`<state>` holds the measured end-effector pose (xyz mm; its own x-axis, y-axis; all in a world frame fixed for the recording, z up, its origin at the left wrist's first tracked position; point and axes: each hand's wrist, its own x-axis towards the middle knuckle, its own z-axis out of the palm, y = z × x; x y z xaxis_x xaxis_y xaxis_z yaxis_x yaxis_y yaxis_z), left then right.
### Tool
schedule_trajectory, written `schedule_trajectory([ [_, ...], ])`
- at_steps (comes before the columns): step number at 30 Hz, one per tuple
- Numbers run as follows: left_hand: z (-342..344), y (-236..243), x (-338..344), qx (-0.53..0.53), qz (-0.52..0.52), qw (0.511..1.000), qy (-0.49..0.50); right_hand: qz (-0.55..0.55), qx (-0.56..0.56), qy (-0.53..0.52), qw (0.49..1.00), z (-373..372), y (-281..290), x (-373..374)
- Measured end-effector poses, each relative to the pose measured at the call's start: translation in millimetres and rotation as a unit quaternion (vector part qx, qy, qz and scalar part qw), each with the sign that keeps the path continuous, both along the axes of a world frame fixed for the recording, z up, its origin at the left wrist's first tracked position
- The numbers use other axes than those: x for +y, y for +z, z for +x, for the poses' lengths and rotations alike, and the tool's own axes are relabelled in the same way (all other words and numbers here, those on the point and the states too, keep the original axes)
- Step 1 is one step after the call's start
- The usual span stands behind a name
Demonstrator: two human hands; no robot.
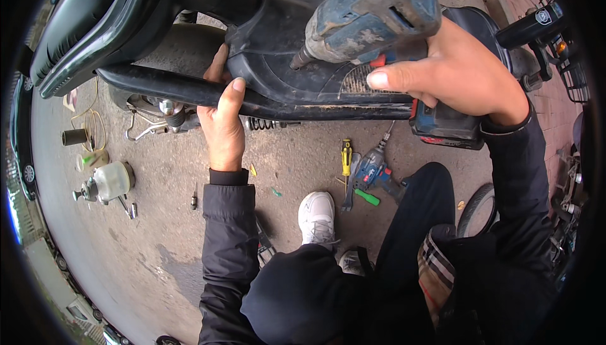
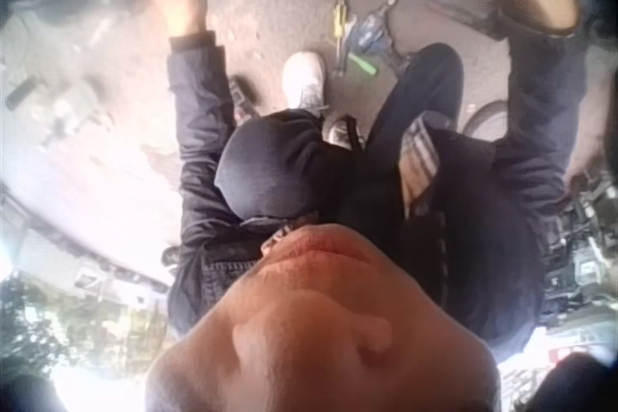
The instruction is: The person uses a cordless impact driver to remove and install screws on the floorboard of an electric scooter. They retrieve small fasteners from a parts tray, align the floorboard, and tighten multiple screws to secure it.
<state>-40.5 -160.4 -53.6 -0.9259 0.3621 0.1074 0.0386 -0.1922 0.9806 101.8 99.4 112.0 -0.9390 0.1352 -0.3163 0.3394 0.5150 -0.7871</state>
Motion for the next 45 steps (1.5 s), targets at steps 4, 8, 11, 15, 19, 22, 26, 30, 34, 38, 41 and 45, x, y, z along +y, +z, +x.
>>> schedule_trajectory([
  [4, -1, -2, 1, 0.016, -0.005, 1.000, 0.013, 0.142, -0.094, 0.040, 0.985, -24, 13, 0],
  [8, -2, -3, -2, 0.010, -0.015, 1.000, 0.002, 0.175, -0.270, 0.087, 0.943, -72, 52, 4],
  [11, -3, -3, -2, 0.010, -0.013, 1.000, 0.003, 0.237, -0.293, 0.113, 0.919, -100, 66, -8],
  [15, -1, -2, 1, 0.007, 0.005, 1.000, -0.002, 0.214, -0.281, 0.233, 0.906, -109, 77, -8],
  [19, -1, -1, 2, 0.009, 0.005, 1.000, 0.004, 0.271, -0.260, 0.189, 0.907, -101, 71, -8],
  [22, -1, -1, 0, 0.001, 0.004, 1.000, -0.006, 0.279, -0.270, 0.192, 0.901, -99, 70, -10],
  [26, 0, 0, -2, -0.016, 0.003, 0.999, -0.028, 0.275, -0.274, 0.185, 0.903, -98, 73, -12],
  [30, 0, -1, 0, -0.013, 0.010, 1.000, -0.009, 0.294, -0.279, 0.174, 0.898, -97, 76, -15],
  [34, 0, -3, 3, -0.001, 0.024, 1.000, 0.008, 0.309, -0.285, 0.168, 0.892, -98, 73, -23],
  [38, 0, -3, 1, -0.018, 0.015, 1.000, 0.007, 0.360, -0.278, 0.169, 0.874, -102, 68, -26],
  [41, 0, -3, 1, -0.015, 0.008, 1.000, 0.008, 0.282, -0.241, 0.204, 0.906, -101, 70, -18],
  [45, -1, -4, 3, -0.006, 0.019, 1.000, 0.011, 0.276, -0.188, 0.216, 0.918, -93, 72, -14],
])
